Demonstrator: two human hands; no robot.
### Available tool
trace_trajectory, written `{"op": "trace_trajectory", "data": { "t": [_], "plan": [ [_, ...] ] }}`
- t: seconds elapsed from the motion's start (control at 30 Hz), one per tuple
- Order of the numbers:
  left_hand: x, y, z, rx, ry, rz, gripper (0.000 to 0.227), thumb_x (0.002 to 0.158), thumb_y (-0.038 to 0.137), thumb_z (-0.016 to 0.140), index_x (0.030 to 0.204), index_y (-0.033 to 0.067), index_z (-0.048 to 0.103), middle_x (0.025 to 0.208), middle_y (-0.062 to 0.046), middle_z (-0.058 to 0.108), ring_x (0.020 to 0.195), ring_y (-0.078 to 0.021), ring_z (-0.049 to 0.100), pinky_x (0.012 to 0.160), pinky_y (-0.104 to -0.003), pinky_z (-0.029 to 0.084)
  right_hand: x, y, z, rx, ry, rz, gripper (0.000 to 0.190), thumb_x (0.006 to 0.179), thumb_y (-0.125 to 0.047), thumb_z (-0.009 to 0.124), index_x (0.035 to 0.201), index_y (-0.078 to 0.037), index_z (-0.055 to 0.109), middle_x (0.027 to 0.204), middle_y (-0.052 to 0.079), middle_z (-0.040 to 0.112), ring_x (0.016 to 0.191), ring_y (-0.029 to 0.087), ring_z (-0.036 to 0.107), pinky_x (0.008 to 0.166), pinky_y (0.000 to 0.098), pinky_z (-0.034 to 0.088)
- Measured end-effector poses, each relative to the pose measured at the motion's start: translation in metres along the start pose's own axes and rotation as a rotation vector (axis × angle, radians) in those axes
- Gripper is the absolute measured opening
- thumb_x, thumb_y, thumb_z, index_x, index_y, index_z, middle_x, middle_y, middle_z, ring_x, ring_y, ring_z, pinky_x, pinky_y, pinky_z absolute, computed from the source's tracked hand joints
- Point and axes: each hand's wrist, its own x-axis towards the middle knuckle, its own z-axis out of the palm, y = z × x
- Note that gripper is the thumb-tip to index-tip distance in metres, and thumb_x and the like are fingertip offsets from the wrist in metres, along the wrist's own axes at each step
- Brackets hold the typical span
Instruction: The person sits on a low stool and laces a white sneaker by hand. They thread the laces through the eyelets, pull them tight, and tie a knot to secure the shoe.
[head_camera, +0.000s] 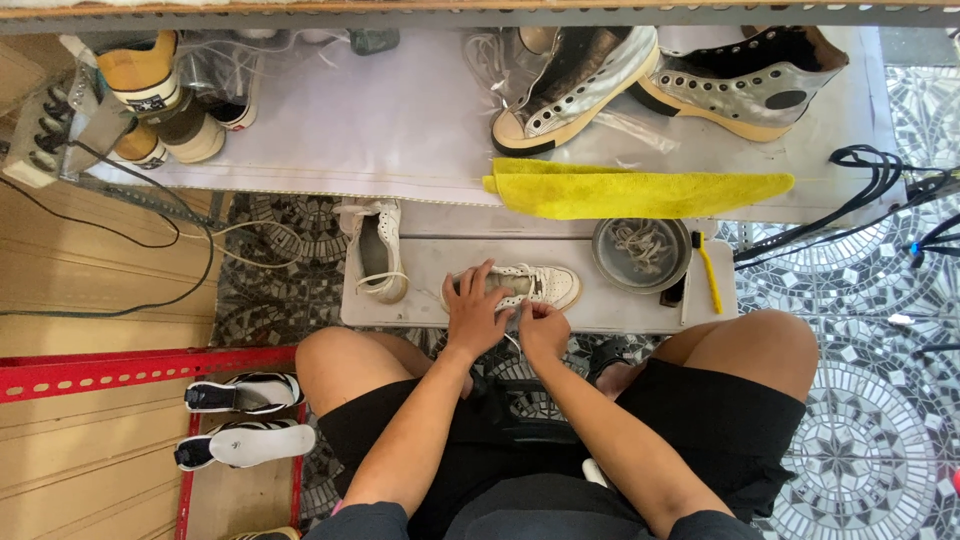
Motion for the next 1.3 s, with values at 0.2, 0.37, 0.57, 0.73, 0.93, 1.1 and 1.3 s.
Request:
{"op": "trace_trajectory", "data": {
  "t": [0.2, 0.37, 0.57, 0.73, 0.93, 1.1, 1.3],
  "plan": [
    [0.003, -0.003, 0.016, -0.052, 0.017, -0.038, 0.018, 0.109, 0.043, 0.072, 0.123, 0.0312, 0.075, 0.171, -0.005, 0.039, 0.159, -0.0333, 0.035, 0.128, -0.077, 0.029, 0.004, 0.004, 0.007, 0.135, -0.001, 0.009, 0.024, 0.099, -0.044, 0.077, 0.096, -0.022, 0.088, 0.091, 0.005, 0.085, 0.1, 0.034, 0.083, 0.082, 0.0441, 0.061],
    [0.007, -0.002, 0.021, -0.069, 0.013, -0.056, 0.016, 0.108, 0.041, 0.074, 0.119, 0.0284, 0.077, 0.17, -0.007, 0.041, 0.158, -0.0349, 0.037, 0.127, -0.078, 0.028, 0.047, 0.035, 0.021, 0.222, -0.107, -0.094, 0.029, 0.106, -0.031, 0.064, 0.096, -0.018, 0.089, 0.098, 0.013, 0.085, 0.105, 0.039, 0.08, 0.088, 0.0476, 0.06],
    [0.006, 0.003, 0.024, -0.02, 0.115, 0.001, 0.018, 0.098, 0.031, 0.083, 0.113, 0.0231, 0.078, 0.165, -0.01, 0.047, 0.153, -0.036, 0.041, 0.122, -0.075, 0.029, 0.055, 0.002, -0.052, 0.236, -0.336, 0.011, 0.037, 0.105, -0.037, 0.07, 0.117, -0.006, 0.087, 0.079, 0.008, 0.073, 0.077, 0.021, 0.066, 0.066, 0.0327, 0.045],
    [0.008, 0.007, 0.037, 0.088, 0.085, 0.121, 0.019, 0.1, 0.03, 0.08, 0.116, 0.0223, 0.075, 0.141, -0.006, 0.054, 0.131, -0.0289, 0.05, 0.108, -0.055, 0.039, 0.009, -0.029, -0.156, 0.061, -0.471, -0.052, 0.041, 0.098, -0.039, 0.077, 0.116, -0.004, 0.09, 0.091, 0.022, 0.077, 0.093, 0.03, 0.069, 0.084, 0.0377, 0.053],
    [0.011, 0.019, 0.039, 0.086, -0.068, 0.115, 0.029, 0.111, 0.04, 0.068, 0.131, 0.0194, 0.073, 0.122, -0.005, 0.065, 0.119, -0.0238, 0.054, 0.102, -0.047, 0.04, -0.064, -0.09, -0.29, 0.047, -0.518, -0.192, 0.039, 0.106, -0.029, 0.069, 0.101, 0.0, 0.093, 0.085, 0.023, 0.086, 0.089, 0.027, 0.066, 0.086, 0.0388, 0.05],
    [0.025, 0.03, 0.031, -0.073, -0.127, -0.027, 0.038, 0.118, 0.046, 0.054, 0.134, 0.0178, 0.074, 0.122, -0.008, 0.071, 0.12, -0.0268, 0.059, 0.104, -0.049, 0.043, -0.08, -0.079, -0.359, 0.126, -0.366, -0.359, 0.04, 0.11, -0.024, 0.07, 0.087, 0.0, 0.092, 0.077, 0.02, 0.087, 0.084, 0.026, 0.072, 0.087, 0.0431, 0.055],
    [0.059, 0.046, 0.027, -0.181, -0.293, -0.384, 0.046, 0.112, 0.056, 0.063, 0.09, 0.0224, 0.087, 0.082, -0.005, 0.079, 0.079, -0.0334, 0.076, 0.063, -0.05, 0.053, -0.102, -0.054, -0.412, 0.186, -0.294, -0.552, 0.046, 0.114, -0.022, 0.064, 0.077, 0.0, 0.082, 0.078, 0.008, 0.079, 0.076, 0.017, 0.073, 0.083, 0.03, 0.054]
  ]
}}
